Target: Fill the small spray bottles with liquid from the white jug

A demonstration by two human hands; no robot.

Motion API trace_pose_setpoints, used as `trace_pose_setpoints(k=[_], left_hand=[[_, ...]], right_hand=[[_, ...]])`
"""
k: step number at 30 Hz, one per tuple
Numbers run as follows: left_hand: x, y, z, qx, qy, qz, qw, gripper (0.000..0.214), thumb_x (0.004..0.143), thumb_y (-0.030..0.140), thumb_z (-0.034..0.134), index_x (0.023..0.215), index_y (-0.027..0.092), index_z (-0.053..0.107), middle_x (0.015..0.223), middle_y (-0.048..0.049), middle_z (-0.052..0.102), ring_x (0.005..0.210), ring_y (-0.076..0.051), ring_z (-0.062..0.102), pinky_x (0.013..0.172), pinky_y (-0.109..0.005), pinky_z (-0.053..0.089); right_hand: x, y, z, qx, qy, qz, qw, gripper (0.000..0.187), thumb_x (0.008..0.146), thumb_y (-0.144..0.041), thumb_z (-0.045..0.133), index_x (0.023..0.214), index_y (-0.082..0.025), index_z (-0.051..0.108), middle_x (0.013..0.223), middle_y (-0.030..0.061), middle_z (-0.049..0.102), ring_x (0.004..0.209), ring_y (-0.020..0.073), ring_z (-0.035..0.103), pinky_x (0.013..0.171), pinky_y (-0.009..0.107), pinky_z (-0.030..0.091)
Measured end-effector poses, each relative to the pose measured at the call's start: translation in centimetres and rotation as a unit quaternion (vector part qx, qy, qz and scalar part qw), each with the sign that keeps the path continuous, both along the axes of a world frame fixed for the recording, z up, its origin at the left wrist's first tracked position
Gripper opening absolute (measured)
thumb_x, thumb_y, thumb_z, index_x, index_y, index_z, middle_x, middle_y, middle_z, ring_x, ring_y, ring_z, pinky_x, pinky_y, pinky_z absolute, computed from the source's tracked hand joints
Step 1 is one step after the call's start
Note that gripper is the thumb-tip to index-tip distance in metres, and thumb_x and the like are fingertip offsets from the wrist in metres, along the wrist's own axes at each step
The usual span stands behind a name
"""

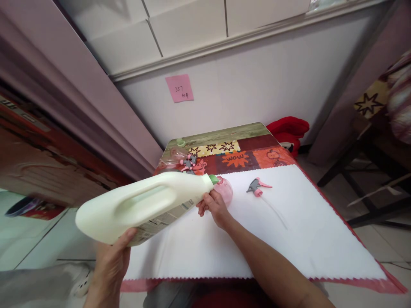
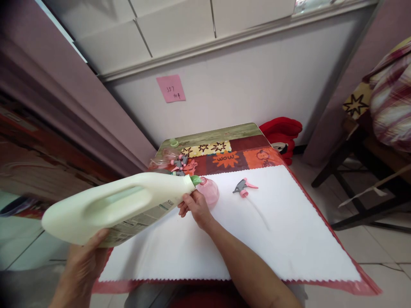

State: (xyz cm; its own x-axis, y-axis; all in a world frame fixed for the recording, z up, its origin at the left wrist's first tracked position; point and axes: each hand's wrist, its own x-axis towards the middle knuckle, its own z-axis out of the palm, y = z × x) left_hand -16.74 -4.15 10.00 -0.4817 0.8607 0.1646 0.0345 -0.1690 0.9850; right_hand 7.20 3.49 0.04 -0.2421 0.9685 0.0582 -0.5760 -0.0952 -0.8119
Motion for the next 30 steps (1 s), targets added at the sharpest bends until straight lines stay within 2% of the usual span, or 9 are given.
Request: trace_pose_setpoints(k=[6, 22, 30], left_hand=[[0.34, -0.14, 0.27, 0.001, -0.023, -0.015, 1.000, 0.073, 0.059, 0.029, 0.091, 0.127, 0.029, 0.067, 0.129, -0.0012, 0.071, 0.136, -0.032, 0.052, 0.121, -0.047, 0.035], [-0.19, -0.21, -0.08, -0.005, -0.024, -0.007, 1.000, 0.072, 0.057, 0.029, 0.092, 0.125, 0.028, 0.068, 0.131, -0.0026, 0.069, 0.132, -0.029, 0.056, 0.115, -0.042, 0.042], [-0.15, -0.18, -0.06, -0.016, -0.022, 0.004, 1.000, 0.073, 0.055, 0.031, 0.093, 0.124, 0.026, 0.069, 0.127, -0.0036, 0.071, 0.133, -0.031, 0.055, 0.116, -0.044, 0.040]], right_hand=[[0.02, 0.01, -0.03, 0.001, 0.002, 0.000, 1.000, 0.052, 0.082, -0.067, 0.067, 0.091, -0.018, 0.056, 0.071, 0.0025, 0.069, 0.051, 0.0144, 0.064, 0.048, 0.028, 0.053], [-0.10, 0.11, -0.17, 0.001, 0.008, 0.000, 1.000, 0.053, 0.081, -0.068, 0.068, 0.090, -0.017, 0.057, 0.070, 0.0021, 0.069, 0.049, 0.0133, 0.064, 0.046, 0.026, 0.052], [-0.05, 0.16, 0.02, 0.000, 0.005, 0.001, 1.000, 0.054, 0.080, -0.068, 0.068, 0.090, -0.016, 0.057, 0.069, 0.0018, 0.069, 0.049, 0.0133, 0.064, 0.046, 0.026, 0.052]])
